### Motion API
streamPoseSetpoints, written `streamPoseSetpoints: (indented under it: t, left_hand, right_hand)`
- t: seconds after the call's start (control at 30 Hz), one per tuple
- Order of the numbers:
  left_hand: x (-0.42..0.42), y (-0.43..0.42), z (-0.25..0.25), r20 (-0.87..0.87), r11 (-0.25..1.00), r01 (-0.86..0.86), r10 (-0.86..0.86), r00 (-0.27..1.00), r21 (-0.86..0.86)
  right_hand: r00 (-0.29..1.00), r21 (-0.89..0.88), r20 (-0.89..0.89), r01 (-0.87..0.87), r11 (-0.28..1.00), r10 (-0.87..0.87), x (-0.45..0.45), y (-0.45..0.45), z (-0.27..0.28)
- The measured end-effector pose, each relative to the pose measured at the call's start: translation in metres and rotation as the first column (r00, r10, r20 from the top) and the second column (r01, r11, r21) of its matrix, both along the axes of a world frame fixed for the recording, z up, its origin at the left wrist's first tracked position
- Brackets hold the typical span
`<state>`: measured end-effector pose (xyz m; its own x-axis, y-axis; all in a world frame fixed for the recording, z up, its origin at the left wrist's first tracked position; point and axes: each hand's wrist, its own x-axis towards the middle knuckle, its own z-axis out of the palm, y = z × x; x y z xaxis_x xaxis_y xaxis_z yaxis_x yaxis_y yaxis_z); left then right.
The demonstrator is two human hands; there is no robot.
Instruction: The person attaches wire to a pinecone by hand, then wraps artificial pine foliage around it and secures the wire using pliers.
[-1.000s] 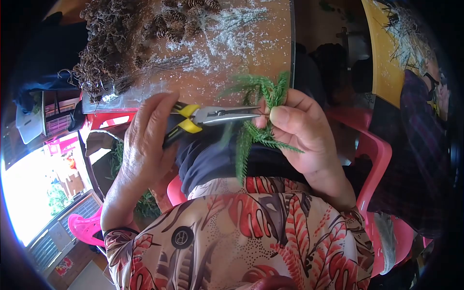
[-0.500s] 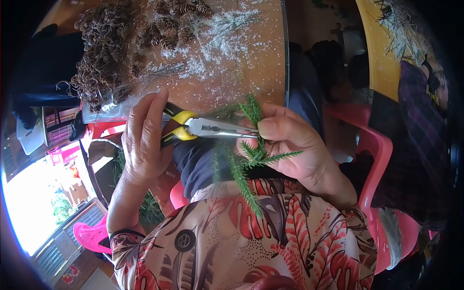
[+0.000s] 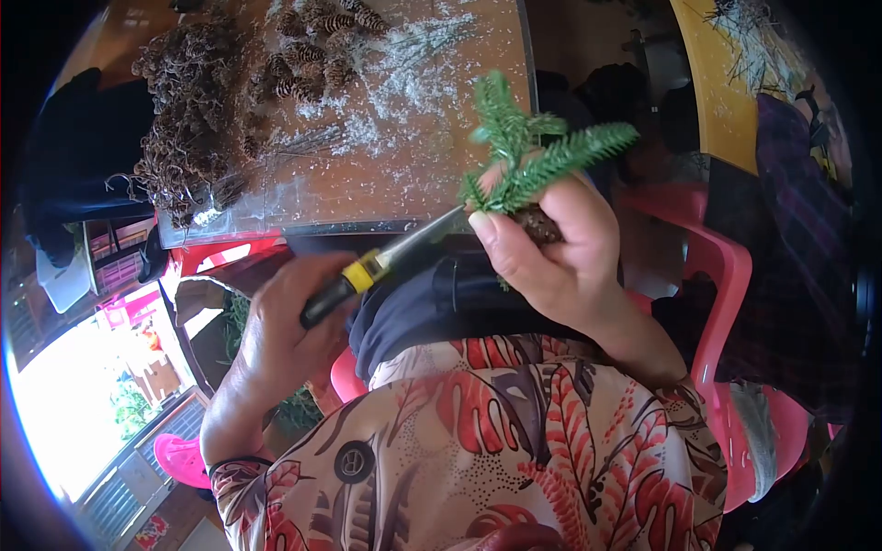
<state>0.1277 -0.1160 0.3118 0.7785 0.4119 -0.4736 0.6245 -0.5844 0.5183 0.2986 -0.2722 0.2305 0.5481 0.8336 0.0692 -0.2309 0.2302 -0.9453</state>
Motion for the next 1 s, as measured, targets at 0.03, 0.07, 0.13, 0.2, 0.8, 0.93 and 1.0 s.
streamPoseSetpoints:
  t: [0.03, 0.07, 0.13, 0.2, 0.8, 0.93, 1.0]
  left_hand:
    - [0.001, -0.002, 0.006, -0.186, 0.967, -0.143, 0.104, 0.977, -0.211]
    - [-0.001, -0.001, 0.008, -0.189, 0.967, -0.145, 0.106, 0.976, -0.208]
    - [-0.007, 0.006, 0.012, -0.258, 0.803, -0.308, 0.199, 0.946, -0.511]
    - [-0.007, 0.006, 0.015, -0.299, 0.675, -0.375, 0.232, 0.926, -0.635]
    - [0.008, 0.019, -0.028, 0.302, 0.824, 0.122, -0.335, 0.893, 0.554]
    - [0.012, 0.02, -0.031, 0.331, 0.813, 0.12, -0.361, 0.871, 0.57]
    - [0.013, 0.021, -0.033, 0.34, 0.806, 0.118, -0.371, 0.864, 0.58]
  right_hand:
    - [0.953, 0.024, 0.293, 0.071, 0.997, -0.075, 0.002, 0.001, -0.002]
    - [0.817, 0.066, 0.558, 0.132, 0.989, -0.146, 0.003, 0.001, -0.004]
    - [0.839, 0.067, 0.524, 0.128, 0.989, -0.144, 0.001, 0.002, -0.005]
    - [0.877, 0.065, 0.461, 0.123, 0.99, -0.139, -0.001, 0.001, -0.006]
    - [0.623, 0.23, -0.73, -0.163, 0.959, 0.281, 0.003, 0.002, -0.002]
    - [0.561, 0.241, -0.767, -0.199, 0.95, 0.312, 0.001, 0.003, -0.002]
    - [0.524, 0.228, -0.788, -0.24, 0.944, 0.323, 0.0, 0.003, -0.002]
